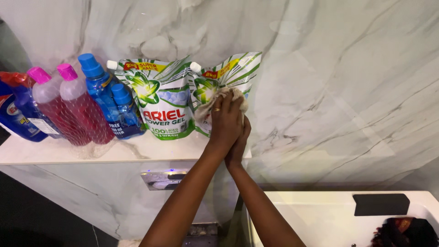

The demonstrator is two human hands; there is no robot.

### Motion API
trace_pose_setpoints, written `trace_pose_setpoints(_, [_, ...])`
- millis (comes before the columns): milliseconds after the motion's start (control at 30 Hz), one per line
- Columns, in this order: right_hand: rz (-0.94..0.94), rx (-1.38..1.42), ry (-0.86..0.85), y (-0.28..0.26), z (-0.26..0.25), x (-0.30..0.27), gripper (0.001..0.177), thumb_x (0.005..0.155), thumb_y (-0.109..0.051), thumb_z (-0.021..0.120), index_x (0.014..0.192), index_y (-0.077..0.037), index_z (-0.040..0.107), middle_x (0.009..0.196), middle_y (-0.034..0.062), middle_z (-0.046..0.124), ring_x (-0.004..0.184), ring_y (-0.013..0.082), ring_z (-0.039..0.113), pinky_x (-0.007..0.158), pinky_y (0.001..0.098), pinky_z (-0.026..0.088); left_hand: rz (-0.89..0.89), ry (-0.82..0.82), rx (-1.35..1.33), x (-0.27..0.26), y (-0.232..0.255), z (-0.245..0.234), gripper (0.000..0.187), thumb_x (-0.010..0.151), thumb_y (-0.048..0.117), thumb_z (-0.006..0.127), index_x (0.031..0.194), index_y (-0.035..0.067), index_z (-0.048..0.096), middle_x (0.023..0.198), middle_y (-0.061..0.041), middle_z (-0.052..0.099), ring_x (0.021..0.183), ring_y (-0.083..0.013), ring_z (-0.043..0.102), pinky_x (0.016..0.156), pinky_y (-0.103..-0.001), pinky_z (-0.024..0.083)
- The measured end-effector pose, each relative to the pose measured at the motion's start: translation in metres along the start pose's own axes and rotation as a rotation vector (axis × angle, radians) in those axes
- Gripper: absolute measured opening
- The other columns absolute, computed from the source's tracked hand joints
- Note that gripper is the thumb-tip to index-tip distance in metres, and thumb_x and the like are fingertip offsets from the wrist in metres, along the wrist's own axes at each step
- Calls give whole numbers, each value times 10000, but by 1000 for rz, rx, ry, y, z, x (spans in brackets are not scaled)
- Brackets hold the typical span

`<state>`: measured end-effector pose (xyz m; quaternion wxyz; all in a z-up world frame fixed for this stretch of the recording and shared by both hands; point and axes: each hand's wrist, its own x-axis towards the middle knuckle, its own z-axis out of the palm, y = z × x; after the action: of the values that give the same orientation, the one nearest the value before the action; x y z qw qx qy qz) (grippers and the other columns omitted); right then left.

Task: The person wipes various laundry detergent refill pouches and a blue plastic bottle with a cloth.

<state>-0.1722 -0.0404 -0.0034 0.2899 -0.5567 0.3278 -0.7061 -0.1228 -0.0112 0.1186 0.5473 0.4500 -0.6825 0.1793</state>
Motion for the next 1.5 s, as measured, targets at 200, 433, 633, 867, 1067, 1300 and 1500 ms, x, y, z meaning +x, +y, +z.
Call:
trace_pose_setpoints(200, [15, -116, 45, -7, -3, 2, 460, 1022, -135, 593, 1418, -5, 397, 1356, 154, 531, 1265, 238, 542, 1074, 356, 430, 59, -70, 34, -20, 2, 7, 374, 849, 70, 682, 1222, 52, 682, 1378, -185, 603, 1198, -439, 533, 1001, -531, 455])
trace_pose_setpoints(433, [85, -68, 65, -1, -2, 2, 372, 1015, -162, 586, 1338, -38, 447, 1259, 138, 600, 1169, 211, 611, 987, 343, 495, 115, -106, -10, -26, -5, 12, 359, 820, 63, 690, 1178, 37, 704, 1312, -160, 626, 1145, -411, 544, 984, -504, 465])
trace_pose_setpoints(633, [199, 586, 38, 5, 2, 7, 497, 1061, -224, 484, 1517, -63, 369, 1449, 75, 507, 1311, 176, 524, 1104, 319, 432, 295, -168, 106, 27, -10, 35, 459, 722, -25, 634, 1176, -3, 694, 1377, -163, 616, 1207, -396, 527, 1034, -489, 457])
trace_pose_setpoints(867, [14, -23, 40, 1, -11, 7, 448, 986, -155, 609, 1390, -16, 475, 1311, 137, 586, 1211, 232, 572, 1032, 348, 461, 413, -251, 458, 35, -2, 59, 365, 752, 102, 682, 1103, 4, 697, 1289, -138, 621, 1279, -319, 502, 1058, -435, 395])
trace_pose_setpoints(1067, [70, -43, 68, 18, -9, 5, 363, 988, -142, 599, 1310, -11, 496, 1234, 134, 583, 1167, 215, 569, 977, 338, 473, 453, -286, 402, 6, -10, 48, 306, 787, 117, 679, 1082, 39, 696, 1283, -105, 637, 1281, -307, 529, 1052, -439, 414])
trace_pose_setpoints(1300, [-10, 30, 68, -15, -3, 8, 604, 952, 69, 465, 1539, -26, 358, 1478, 147, 505, 1285, 236, 562, 1034, 317, 477, 502, -182, 408, 46, -14, 26, 410, 765, 121, 638, 1161, 25, 682, 1341, -124, 625, 1256, -314, 547, 1032, -430, 451])
trace_pose_setpoints(1500, [-224, -275, 33, -29, -8, 9, 709, 863, 167, 415, 1549, -11, 409, 1657, 225, 325, 1477, 397, 421, 1144, 402, 422, 505, -120, 417, 89, -11, 32, 343, 839, 112, 645, 1169, 22, 674, 1359, -120, 611, 1288, -316, 531, 1065, -428, 460])
